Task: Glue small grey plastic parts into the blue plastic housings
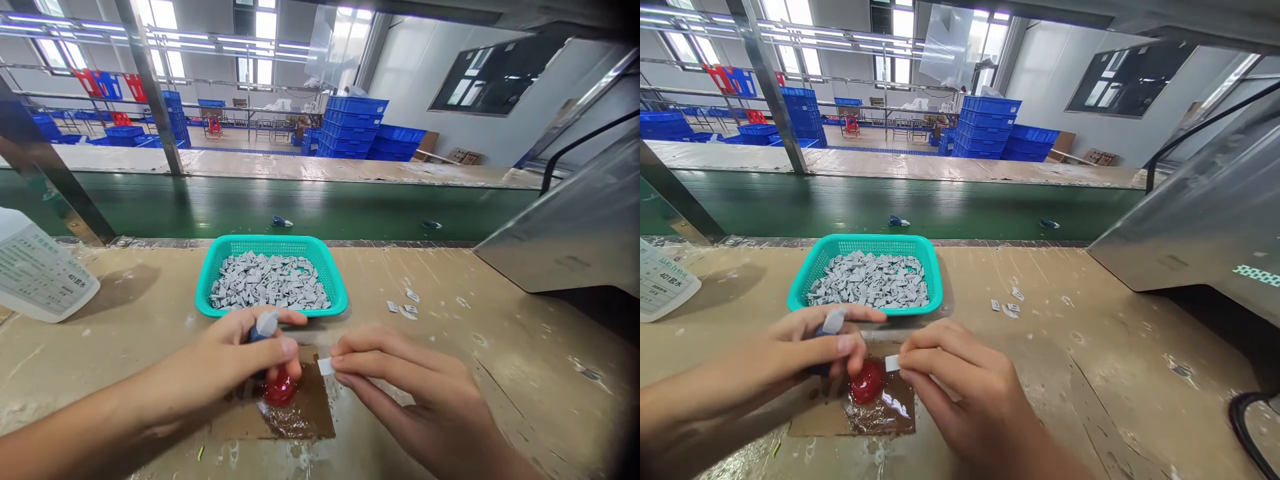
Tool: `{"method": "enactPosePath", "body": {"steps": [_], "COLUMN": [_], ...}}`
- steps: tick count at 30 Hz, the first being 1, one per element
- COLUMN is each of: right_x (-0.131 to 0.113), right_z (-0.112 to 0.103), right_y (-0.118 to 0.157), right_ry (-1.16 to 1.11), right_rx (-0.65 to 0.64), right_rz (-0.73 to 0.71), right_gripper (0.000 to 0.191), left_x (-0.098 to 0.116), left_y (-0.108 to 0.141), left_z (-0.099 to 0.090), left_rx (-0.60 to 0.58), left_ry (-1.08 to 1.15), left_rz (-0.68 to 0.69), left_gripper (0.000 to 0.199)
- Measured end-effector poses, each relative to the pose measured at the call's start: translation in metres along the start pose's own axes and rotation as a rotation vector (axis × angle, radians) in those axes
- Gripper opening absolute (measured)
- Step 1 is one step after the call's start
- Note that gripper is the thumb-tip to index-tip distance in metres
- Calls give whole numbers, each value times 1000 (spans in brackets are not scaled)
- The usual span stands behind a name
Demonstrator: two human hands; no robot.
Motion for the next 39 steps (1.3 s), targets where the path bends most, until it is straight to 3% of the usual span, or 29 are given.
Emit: {"method": "enactPosePath", "body": {"steps": [3,7,15,27,39], "right_x": [27,47,50,45,48], "right_z": [12,24,28,31,33], "right_y": [15,29,31,30,32], "right_ry": [-72,-127,-135,-52,-46], "right_rx": [-48,-65,-38,-66,-86], "right_rz": [83,150,164,121,139], "right_gripper": [18,16,16,19,21], "left_x": [16,30,25,24,24], "left_y": [2,1,1,-1,2], "left_z": [-30,-49,-41,-39,-39], "left_rx": [188,255,155,135,125], "left_ry": [94,187,144,137,127], "left_rz": [96,185,143,117,176], "left_gripper": [35,41,32,22,23]}}
Point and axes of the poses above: each hand's wrist, its own y-axis away from the middle knuckle, its own z-axis out of the palm, x = y × z, the point moved 9 cm from there along -y, towards the middle knuckle, and after that the axes turned 8 degrees about -y, right-handed, at the moved point
